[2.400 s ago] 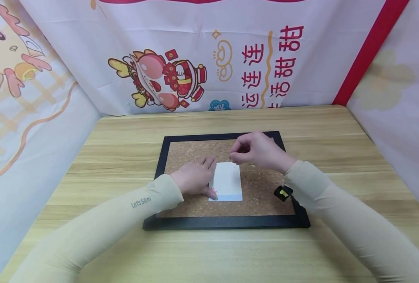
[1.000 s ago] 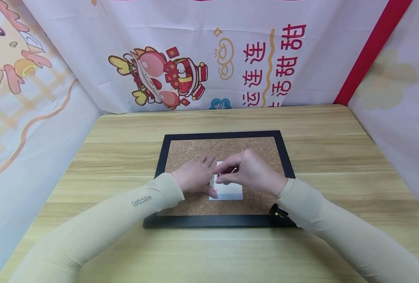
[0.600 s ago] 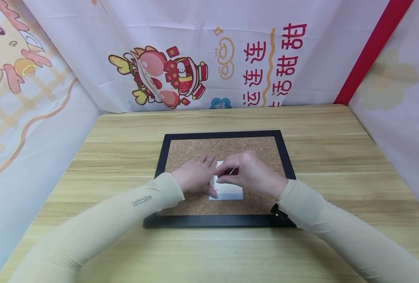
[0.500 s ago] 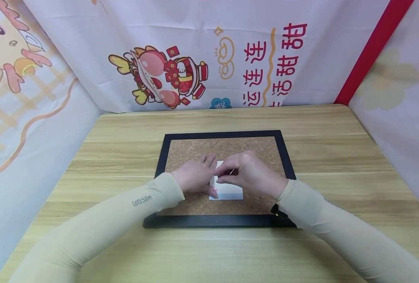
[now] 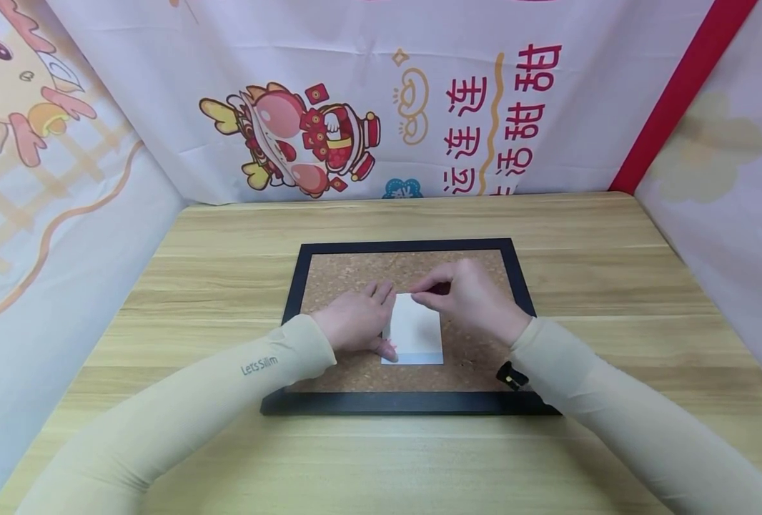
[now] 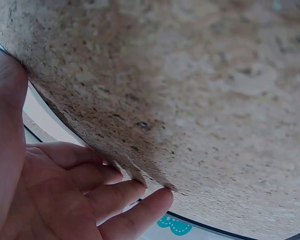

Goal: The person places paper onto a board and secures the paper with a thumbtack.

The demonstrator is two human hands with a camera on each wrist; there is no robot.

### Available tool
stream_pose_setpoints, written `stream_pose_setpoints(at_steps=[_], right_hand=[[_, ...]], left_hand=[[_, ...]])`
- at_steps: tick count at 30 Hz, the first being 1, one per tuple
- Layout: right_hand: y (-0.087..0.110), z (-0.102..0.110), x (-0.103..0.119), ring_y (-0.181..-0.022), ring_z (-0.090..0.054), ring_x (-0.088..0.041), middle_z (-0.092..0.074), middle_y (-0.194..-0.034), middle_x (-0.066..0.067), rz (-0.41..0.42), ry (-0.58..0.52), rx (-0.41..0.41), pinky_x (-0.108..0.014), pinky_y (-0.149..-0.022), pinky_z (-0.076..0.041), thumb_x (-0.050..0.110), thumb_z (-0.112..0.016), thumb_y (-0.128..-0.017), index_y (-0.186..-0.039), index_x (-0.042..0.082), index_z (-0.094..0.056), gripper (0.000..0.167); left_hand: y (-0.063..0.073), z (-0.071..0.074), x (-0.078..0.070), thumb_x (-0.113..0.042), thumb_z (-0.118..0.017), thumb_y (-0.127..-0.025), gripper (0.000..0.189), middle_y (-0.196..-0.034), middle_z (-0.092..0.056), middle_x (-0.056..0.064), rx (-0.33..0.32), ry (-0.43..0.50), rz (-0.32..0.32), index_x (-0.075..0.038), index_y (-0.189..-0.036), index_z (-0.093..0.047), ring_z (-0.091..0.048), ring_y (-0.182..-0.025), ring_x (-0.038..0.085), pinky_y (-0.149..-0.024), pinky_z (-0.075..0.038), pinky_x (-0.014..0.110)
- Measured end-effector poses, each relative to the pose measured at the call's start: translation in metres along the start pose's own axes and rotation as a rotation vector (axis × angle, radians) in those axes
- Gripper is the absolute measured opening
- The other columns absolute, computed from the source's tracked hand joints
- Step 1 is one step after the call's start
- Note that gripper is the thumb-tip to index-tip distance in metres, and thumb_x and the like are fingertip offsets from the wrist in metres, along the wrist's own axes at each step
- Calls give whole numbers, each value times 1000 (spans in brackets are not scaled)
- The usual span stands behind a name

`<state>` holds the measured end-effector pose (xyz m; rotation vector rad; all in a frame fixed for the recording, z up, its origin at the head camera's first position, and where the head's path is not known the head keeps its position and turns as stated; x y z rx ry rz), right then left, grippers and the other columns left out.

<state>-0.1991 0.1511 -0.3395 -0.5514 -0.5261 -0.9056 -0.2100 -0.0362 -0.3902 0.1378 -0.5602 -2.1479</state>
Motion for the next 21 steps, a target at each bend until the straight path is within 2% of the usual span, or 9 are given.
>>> stream_pose_setpoints(at_steps=[4, 9, 16, 21], right_hand=[[-4, 1, -4, -75, -67, -7, -74, -88, 7, -22, -13, 15, -27, -63, -56, 13, -80, -85, -90, 19, -81, 7], [-12, 2, -3, -75, -68, -8, -75, -87, 5, -44, 11, 57, -27, -64, -57, 10, -79, -85, -91, 15, -81, 8], [-27, 0, -13, -71, -70, -17, -74, -83, 0, -179, -11, 109, -30, -60, -56, 23, -78, -87, -90, 18, -79, 7], [-37, -5, -29, -72, -70, -24, -73, -82, -5, -240, -43, 194, -35, -64, -58, 21, -76, -89, -89, 14, -78, 7]], left_hand=[[-1, -1, 1, -75, -55, -81, 109, -162, -19, 18, -5, -5, -5, 0, -155, -26, -25, -146, 36, -110, -35, 45], [-1, -1, 1, -75, -55, -81, 109, -162, -19, 18, -13, -2, -10, 1, -154, -26, -26, -145, 37, -110, -35, 47], [0, -1, 2, -75, -54, -82, 109, -162, -18, 18, -4, -5, -15, 1, -155, -26, -25, -145, 37, -109, -37, 47], [1, 0, 3, -76, -54, -82, 109, -162, -19, 18, -2, -12, -15, 0, -155, -26, -25, -146, 36, -109, -37, 45]])
Point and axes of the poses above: each hand's wrist, its own y-axis away from the middle knuckle, its own z-axis out of the back of the hand, x = y × z, the point moved 2 cm from there along -y, towards the middle knuckle
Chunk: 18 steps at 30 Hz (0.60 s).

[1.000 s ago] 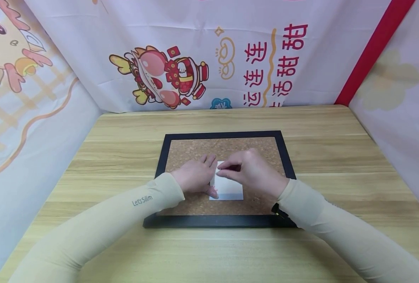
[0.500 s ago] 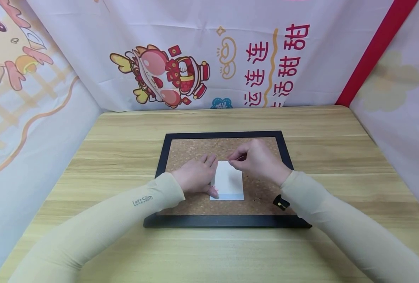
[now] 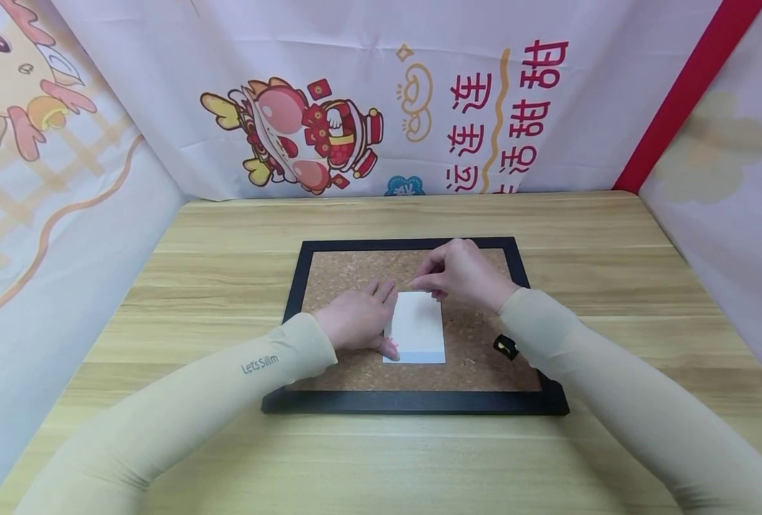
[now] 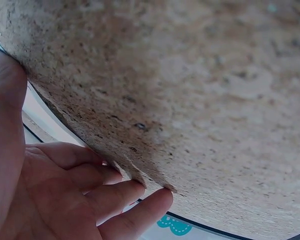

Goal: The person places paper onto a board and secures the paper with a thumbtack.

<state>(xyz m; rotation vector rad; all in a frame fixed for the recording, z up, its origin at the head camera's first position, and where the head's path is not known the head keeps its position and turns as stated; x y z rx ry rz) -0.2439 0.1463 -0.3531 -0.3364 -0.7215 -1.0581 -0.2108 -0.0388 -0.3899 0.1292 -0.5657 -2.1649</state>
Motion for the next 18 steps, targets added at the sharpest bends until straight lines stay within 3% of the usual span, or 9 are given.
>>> stream_pose_setpoints(at_steps=[6, 10, 18], right_hand=[[-18, -6, -16, -78, -71, -20, -73, -88, -6, -79, -86, 184, -40, -75, -58, 11, -67, -95, -101, 5, -76, 12], [-29, -11, -22, -80, -72, -20, -74, -89, -7, -134, -147, 265, -39, -76, -58, 14, -69, -94, -100, 6, -75, 12], [-45, -20, -25, -75, -70, -17, -73, -86, -6, -220, -66, 395, -32, -73, -56, 16, -69, -94, -97, 7, -74, 11]], left_hand=[[0, -1, 1, -76, -53, -82, 109, -162, -19, 18, -5, -11, -2, 0, -155, -25, -25, -146, 36, -109, -37, 44], [0, -1, 1, -76, -52, -83, 110, -162, -17, 19, -6, -11, -5, 1, -155, -23, -24, -146, 36, -109, -37, 44], [0, -1, 1, -76, -52, -83, 109, -162, -18, 19, -8, -9, -8, 0, -155, -24, -25, -145, 36, -109, -37, 45]])
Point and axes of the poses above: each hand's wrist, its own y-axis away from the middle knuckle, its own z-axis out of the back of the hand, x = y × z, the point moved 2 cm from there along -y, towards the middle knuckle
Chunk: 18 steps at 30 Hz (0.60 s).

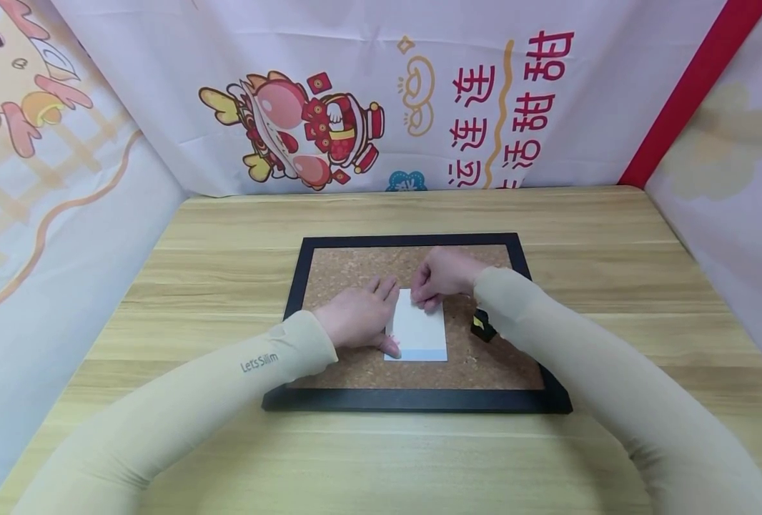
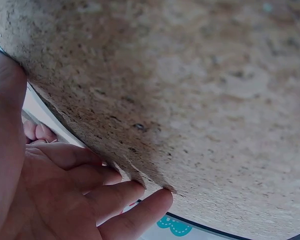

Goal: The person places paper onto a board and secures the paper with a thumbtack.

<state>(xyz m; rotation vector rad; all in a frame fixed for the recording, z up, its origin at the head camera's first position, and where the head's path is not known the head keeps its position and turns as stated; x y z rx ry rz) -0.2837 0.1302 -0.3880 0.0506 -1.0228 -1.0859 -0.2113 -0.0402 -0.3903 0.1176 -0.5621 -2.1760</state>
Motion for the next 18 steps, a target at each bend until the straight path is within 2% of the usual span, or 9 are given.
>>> stream_pose_setpoints(at_steps=[4, 12, 18], right_hand=[[-5, 1, 3, -74, -68, -18, -72, -87, -9, -58, -8, 57, -32, -74, -56, 12, -67, -96, -96, 5, -73, 9], [-12, -1, 14, -68, -64, -15, -71, -82, -10, -109, 3, 105, -28, -66, -55, 3, -61, -97, -91, 1, -69, 10], [-15, 2, 19, -67, -63, -15, -70, -82, -10, -153, 51, 144, -27, -67, -55, 5, -60, -98, -94, 1, -69, 11]], left_hand=[[0, 1, 0, -76, -52, -83, 109, -162, -17, 19, 0, 4, -2, 0, -155, -25, -25, -145, 36, -110, -36, 45], [0, 1, 0, -76, -52, -83, 108, -162, -18, 19, 2, 4, -1, 0, -155, -25, -25, -145, 36, -109, -37, 45], [-2, 0, 0, -76, -52, -83, 108, -162, -18, 18, 10, -2, 0, 0, -155, -24, -25, -146, 36, -109, -37, 45]])
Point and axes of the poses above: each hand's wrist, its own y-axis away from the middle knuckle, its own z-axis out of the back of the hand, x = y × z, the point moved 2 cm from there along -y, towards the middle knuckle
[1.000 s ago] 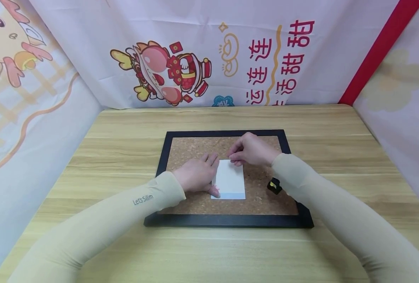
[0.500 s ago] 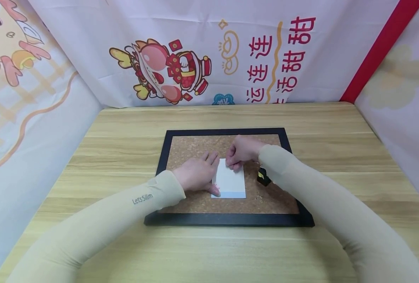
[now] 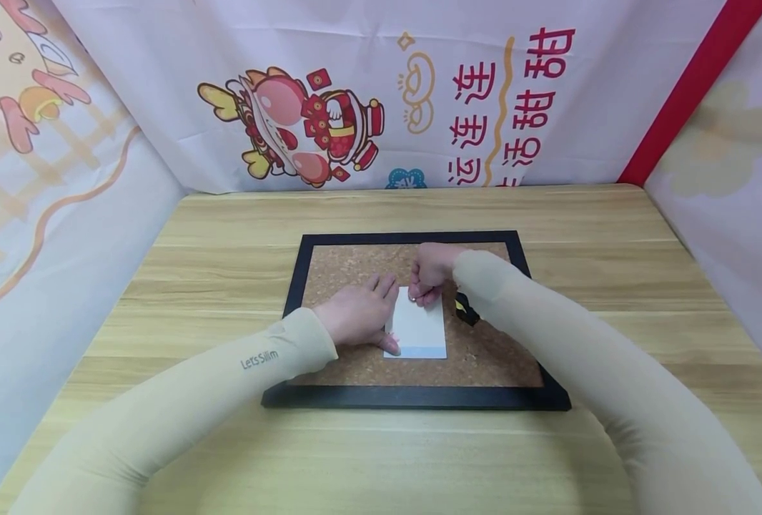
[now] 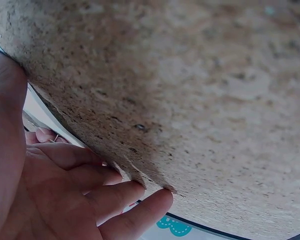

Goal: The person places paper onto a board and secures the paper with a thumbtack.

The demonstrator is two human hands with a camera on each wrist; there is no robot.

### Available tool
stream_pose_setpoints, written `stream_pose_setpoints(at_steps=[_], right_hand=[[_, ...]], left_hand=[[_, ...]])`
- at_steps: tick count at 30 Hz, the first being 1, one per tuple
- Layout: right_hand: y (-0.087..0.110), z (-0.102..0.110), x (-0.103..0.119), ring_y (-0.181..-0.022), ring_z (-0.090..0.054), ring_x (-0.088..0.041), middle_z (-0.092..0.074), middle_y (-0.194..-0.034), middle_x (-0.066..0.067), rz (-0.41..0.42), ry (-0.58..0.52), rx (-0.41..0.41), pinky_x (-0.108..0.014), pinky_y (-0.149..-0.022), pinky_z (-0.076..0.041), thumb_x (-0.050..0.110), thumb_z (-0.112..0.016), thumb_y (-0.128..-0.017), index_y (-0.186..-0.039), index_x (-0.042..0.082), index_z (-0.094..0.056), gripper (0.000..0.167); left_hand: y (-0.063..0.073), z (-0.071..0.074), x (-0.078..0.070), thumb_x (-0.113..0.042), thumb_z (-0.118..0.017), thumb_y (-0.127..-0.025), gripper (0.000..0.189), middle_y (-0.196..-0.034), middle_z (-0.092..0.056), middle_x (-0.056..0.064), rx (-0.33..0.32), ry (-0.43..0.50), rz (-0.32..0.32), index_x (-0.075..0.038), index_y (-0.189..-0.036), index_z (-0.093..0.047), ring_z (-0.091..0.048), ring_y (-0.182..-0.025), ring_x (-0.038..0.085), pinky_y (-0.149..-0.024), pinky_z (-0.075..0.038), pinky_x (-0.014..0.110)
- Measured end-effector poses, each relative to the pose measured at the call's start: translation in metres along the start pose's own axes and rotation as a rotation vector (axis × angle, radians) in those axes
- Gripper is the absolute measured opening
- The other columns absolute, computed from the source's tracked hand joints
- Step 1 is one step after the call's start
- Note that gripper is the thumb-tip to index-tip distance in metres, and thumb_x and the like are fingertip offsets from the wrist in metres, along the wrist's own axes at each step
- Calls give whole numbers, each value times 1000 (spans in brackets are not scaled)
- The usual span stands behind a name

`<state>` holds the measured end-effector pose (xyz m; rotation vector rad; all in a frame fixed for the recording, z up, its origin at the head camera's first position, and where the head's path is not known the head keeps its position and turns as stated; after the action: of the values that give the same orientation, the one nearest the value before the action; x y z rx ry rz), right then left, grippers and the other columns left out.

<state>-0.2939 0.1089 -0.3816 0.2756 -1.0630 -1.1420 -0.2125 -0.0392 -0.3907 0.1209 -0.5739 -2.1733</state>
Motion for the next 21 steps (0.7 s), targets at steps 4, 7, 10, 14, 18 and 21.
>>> stream_pose_setpoints(at_steps=[4, 7, 10, 14, 18, 21], right_hand=[[-2, 1, 3, -67, -62, -14, -70, -83, -9, -24, 25, 22, -26, -67, -54, 5, -61, -98, -96, 1, -69, 9], [-3, 2, 5, -67, -62, -14, -70, -83, -9, -37, 28, 30, -26, -66, -54, 4, -61, -98, -96, 1, -68, 8], [-3, 2, 5, -66, -62, -13, -70, -82, -10, -38, 33, 23, -25, -66, -55, 4, -62, -97, -95, 1, -69, 8], [-1, 2, 5, -65, -64, -14, -71, -82, -10, -36, 36, 5, -27, -66, -56, 7, -65, -96, -96, 2, -70, 7], [1, 2, 4, -66, -65, -16, -70, -82, -11, -36, 26, -8, -29, -68, -57, 8, -65, -96, -96, 3, -72, 8], [1, 1, 3, -67, -66, -17, -70, -82, -11, -28, 26, -16, -29, -68, -58, 8, -65, -96, -94, 3, -72, 9]], left_hand=[[0, 0, 0, -76, -53, -83, 109, -162, -18, 18, -2, -5, 1, 0, -155, -24, -24, -146, 36, -109, -37, 43], [1, 0, 0, -76, -53, -83, 109, -161, -18, 19, -5, -6, -1, 1, -155, -24, -24, -146, 36, -109, -37, 42], [1, 1, -1, -76, -53, -83, 109, -162, -17, 19, -7, -3, -1, 1, -155, -24, -23, -146, 36, -110, -37, 42], [1, 1, -1, -75, -53, -83, 109, -162, -17, 18, -4, 11, 2, 1, -155, -23, -22, -147, 36, -110, -35, 42], [1, 1, -1, -75, -54, -83, 109, -162, -16, 18, 2, 16, 4, 0, -155, -23, -22, -147, 36, -111, -35, 43], [0, 1, -1, -75, -53, -83, 109, -162, -16, 18, 6, 10, 4, 0, -155, -23, -22, -147, 36, -110, -36, 43]])
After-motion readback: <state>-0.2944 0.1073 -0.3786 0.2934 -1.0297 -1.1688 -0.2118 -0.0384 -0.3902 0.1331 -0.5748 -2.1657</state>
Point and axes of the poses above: each hand's wrist, its own y-axis away from the middle knuckle, its own z-axis out of the back of the hand, x = y × z, the point moved 2 cm from there along -y, towards the middle knuckle
